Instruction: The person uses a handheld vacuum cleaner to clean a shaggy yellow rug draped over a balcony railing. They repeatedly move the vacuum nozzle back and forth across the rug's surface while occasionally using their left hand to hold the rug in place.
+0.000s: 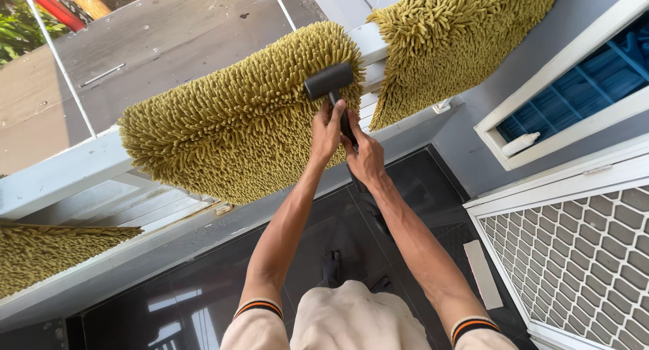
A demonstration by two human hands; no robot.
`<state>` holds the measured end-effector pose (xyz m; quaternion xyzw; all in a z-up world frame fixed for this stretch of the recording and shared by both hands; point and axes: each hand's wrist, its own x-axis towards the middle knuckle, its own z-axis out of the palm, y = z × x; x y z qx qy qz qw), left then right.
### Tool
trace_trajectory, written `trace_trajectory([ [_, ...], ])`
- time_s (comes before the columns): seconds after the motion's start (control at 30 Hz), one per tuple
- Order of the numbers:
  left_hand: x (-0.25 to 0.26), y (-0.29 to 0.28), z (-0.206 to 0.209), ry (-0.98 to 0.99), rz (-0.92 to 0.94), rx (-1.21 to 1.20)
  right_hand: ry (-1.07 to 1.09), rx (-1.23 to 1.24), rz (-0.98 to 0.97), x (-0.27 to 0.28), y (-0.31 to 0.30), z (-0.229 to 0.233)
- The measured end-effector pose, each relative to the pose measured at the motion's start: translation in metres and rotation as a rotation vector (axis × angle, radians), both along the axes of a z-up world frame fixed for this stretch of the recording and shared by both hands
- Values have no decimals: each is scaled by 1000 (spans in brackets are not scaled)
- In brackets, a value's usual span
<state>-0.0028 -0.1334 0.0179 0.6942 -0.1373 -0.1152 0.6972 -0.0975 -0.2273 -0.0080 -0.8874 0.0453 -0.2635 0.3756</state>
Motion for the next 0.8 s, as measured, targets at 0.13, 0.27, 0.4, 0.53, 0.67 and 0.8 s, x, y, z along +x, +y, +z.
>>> trace_trajectory([
  [0.13,-12,2,-36,-58,8,18,-33,-32,5,-15,1,-29],
  [0.27,-22,2,-47,-51,10,49,-36,1,32,-25,-2,-37],
  [0.4,-23,3,-15,-141,41,50,-73,38,28,-18,-3,-15],
  [0.53,-7,10,21,-193,55,-96,-165,4,15,5,6,13],
  [0.67,3,22,15,-199,107,-38,-190,-40,40,12,20,16],
  [0.8,-5,31,-19,-186,122,34,-110,-2,62,1,32,-8],
])
